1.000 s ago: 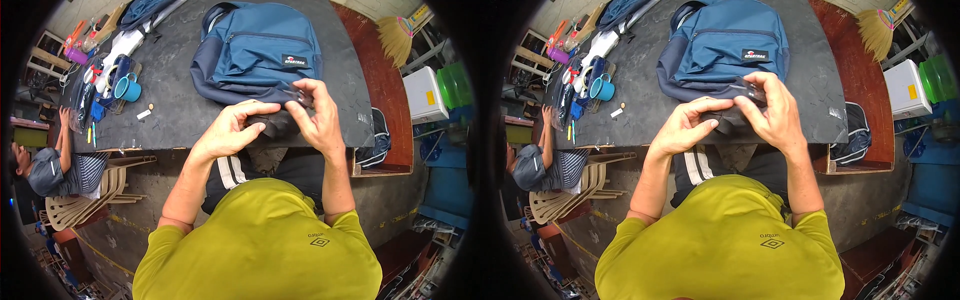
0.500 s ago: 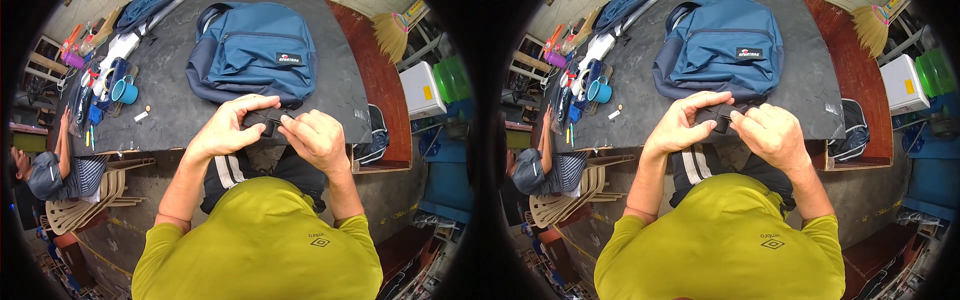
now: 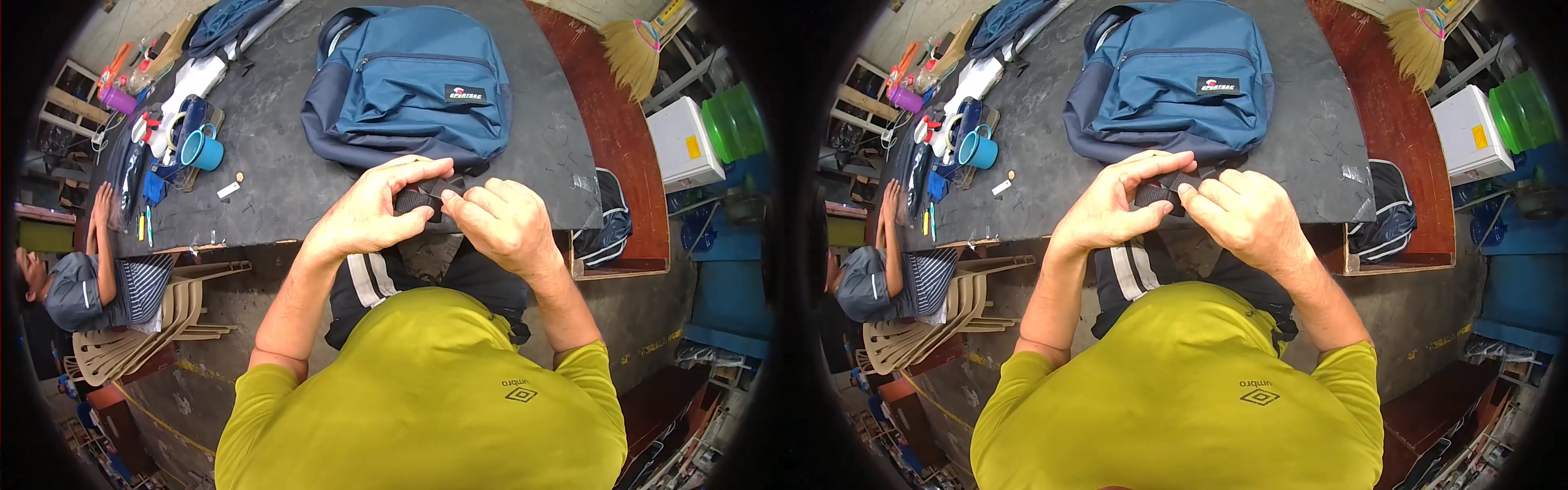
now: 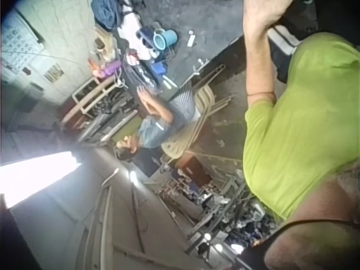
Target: Inspecting the various components of a blue backpack, including zippers, straps, and buckles, for quality control.
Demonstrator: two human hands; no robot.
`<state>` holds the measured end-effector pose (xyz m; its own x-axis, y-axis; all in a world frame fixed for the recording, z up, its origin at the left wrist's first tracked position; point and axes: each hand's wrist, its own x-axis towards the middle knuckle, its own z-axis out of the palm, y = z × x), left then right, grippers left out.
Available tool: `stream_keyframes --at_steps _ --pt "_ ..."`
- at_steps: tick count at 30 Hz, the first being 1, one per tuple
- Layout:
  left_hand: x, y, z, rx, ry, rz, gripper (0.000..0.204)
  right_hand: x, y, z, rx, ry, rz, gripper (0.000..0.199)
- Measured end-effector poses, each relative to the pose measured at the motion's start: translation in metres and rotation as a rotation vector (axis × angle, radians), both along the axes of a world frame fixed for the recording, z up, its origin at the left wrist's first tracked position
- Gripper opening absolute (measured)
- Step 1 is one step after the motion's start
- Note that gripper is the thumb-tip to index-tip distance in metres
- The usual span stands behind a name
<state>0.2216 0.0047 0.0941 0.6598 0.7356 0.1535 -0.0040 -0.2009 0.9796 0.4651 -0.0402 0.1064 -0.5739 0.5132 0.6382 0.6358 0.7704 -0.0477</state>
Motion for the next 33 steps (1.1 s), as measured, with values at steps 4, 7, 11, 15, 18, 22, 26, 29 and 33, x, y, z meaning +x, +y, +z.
stream_keyframes --at_steps 4,7,11,15,18,22,26,29,33 --pt "-0.001 -0.005 -0.008 -0.057 -0.041 -0.007 0.067 0.003 -0.004 -0.007 -0.021 0.038 0.022 0.027" --pt "0.000 -0.004 -0.007 -0.063 -0.042 -0.023 0.066 0.005 -0.004 -0.015 -0.024 0.088 0.040 0.028" --pt "-0.002 -0.003 0.010 -0.007 -0.006 -0.014 0.066 0.006 -0.001 -0.012 -0.016 0.112 0.022 0.032" --pt "-0.021 0.014 0.010 0.463 0.383 0.186 0.061 0.024 0.004 -0.011 -0.057 0.291 -0.073 0.041" --pt "-0.024 0.031 0.002 0.741 0.337 0.683 0.063 0.040 0.006 -0.020 -0.147 0.441 -0.254 0.032" --pt "-0.029 0.077 -0.038 0.547 0.718 1.026 0.110 0.052 0.013 -0.043 -0.293 0.708 -0.471 0.031" --pt "-0.037 0.115 -0.031 0.086 0.933 0.956 0.125 0.060 0.020 -0.068 -0.279 0.700 -0.580 0.031" --pt "-0.026 0.116 -0.065 -0.123 0.110 0.740 0.096 0.059 0.029 -0.104 -0.440 0.949 -0.479 0.034" --pt "0.032 0.051 -0.067 -0.222 -0.412 0.612 0.098 0.066 0.036 -0.118 -0.462 1.364 -0.482 0.023"
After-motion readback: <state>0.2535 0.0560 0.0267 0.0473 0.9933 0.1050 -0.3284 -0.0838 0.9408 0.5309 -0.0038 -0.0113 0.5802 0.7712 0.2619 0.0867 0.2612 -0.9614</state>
